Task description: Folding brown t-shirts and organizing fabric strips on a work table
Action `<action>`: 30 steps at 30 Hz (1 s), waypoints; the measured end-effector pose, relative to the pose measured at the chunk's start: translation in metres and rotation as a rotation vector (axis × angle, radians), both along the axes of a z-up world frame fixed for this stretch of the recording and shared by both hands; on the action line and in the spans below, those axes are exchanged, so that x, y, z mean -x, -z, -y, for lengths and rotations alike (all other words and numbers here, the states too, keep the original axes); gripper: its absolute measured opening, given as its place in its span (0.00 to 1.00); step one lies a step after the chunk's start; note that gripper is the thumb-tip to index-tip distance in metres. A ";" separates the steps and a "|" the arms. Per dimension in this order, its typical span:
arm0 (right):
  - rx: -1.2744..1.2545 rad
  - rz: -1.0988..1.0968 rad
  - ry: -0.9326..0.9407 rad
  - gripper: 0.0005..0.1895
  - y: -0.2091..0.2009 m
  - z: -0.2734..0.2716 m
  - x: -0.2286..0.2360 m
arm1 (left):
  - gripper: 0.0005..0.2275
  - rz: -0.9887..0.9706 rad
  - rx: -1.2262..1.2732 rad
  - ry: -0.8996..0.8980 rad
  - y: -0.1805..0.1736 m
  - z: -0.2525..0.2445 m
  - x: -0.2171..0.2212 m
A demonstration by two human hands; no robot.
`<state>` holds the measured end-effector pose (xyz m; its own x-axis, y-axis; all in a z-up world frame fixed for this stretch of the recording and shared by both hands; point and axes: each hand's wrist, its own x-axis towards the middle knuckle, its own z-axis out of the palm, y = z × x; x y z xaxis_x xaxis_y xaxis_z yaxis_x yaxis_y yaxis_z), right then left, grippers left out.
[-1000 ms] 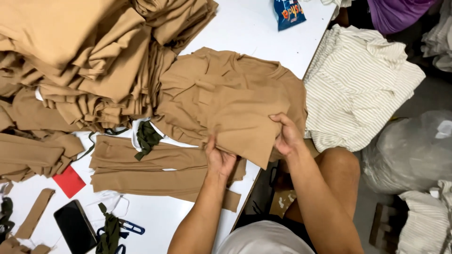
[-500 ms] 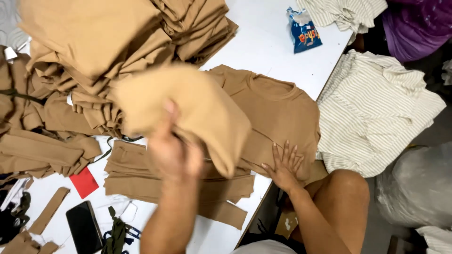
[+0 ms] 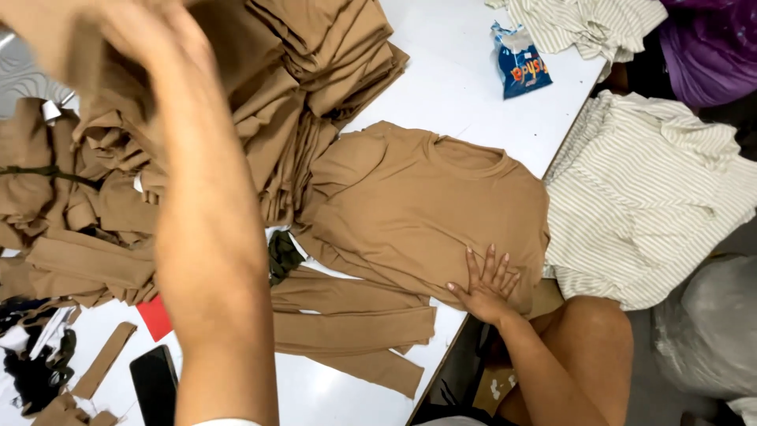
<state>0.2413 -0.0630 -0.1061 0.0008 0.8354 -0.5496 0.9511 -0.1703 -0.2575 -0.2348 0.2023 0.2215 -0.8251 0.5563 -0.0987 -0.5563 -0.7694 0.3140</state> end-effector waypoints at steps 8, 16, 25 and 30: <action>0.021 -0.030 -0.008 0.54 -0.007 0.001 -0.001 | 0.47 0.115 0.207 0.190 0.041 0.057 -0.052; -0.589 -0.381 0.084 0.43 0.019 0.038 -0.019 | 0.19 -1.358 1.017 -0.062 0.256 0.155 -0.133; -0.782 -0.470 0.939 0.12 0.106 0.048 -0.093 | 0.07 -1.840 1.274 -0.230 0.389 0.210 -0.061; -0.920 -0.356 1.004 0.11 0.054 0.063 -0.095 | 0.08 -1.580 1.027 -0.185 0.281 0.208 -0.097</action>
